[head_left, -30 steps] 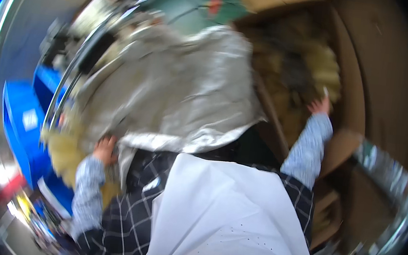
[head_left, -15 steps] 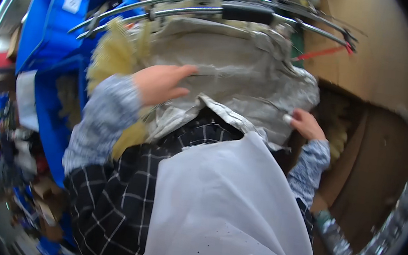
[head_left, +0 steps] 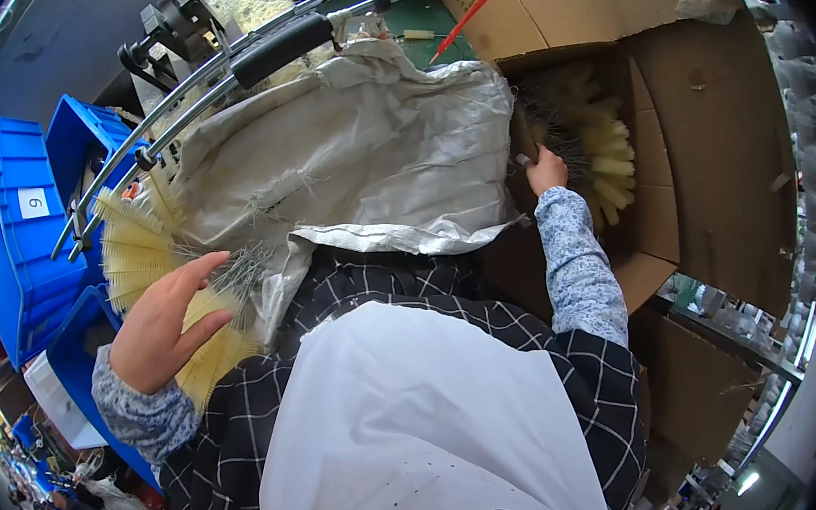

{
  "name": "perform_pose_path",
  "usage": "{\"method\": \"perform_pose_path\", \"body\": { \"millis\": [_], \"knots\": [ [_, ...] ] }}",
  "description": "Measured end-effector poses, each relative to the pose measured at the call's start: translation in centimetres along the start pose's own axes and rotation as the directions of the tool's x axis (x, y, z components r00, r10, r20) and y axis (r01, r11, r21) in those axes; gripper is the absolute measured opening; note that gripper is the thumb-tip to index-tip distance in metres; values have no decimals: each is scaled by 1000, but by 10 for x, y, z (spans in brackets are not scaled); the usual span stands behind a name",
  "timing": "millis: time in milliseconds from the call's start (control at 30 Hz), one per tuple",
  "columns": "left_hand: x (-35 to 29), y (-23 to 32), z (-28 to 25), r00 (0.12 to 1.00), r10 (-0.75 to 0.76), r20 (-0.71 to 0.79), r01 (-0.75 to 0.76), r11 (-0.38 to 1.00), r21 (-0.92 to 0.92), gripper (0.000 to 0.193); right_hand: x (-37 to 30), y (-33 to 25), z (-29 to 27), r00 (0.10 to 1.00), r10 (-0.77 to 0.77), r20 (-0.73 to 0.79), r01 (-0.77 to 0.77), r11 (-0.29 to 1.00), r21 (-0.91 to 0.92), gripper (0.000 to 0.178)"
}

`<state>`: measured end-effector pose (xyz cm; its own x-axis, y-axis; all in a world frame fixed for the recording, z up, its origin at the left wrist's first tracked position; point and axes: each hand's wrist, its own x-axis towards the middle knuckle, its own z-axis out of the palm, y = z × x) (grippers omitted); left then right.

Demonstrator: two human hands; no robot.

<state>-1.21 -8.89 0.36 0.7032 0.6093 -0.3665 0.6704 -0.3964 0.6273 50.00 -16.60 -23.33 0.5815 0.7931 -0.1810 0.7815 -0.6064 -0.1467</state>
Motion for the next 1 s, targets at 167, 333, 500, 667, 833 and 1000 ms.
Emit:
{"method": "perform_pose_path", "body": {
  "millis": [167, 333, 500, 667, 833, 1000],
  "knots": [
    [-13, 10, -12, 996, -80, -35, 82, 995, 49, 53, -7, 11, -6, 1000, 24, -1, -24, 999, 33, 40],
    [-14, 9, -21, 992, -123, -33, 126, 989, 84, 53, -12, -9, -1, 998, 12, 55, -12, 1000, -2, 44],
    [-42, -6, -30, 951, -256, -173, 265, 964, 32, 49, -16, -44, -57, 983, -154, 100, 179, 926, -333, 49],
    [-84, -38, -21, 823, -472, -318, 476, 877, -71, 48, -32, -152, -83, 801, -564, -200, 596, 782, 182, 34],
    [-99, -76, 37, 833, -375, -406, 379, 922, -74, 57, -113, -283, -49, -1, -951, 309, 723, 213, 657, 45],
    [-90, -77, 75, 848, -349, -398, 386, 922, 15, 57, -159, -319, -3, -310, -884, 351, 898, -151, 413, 26]
  ]
}}
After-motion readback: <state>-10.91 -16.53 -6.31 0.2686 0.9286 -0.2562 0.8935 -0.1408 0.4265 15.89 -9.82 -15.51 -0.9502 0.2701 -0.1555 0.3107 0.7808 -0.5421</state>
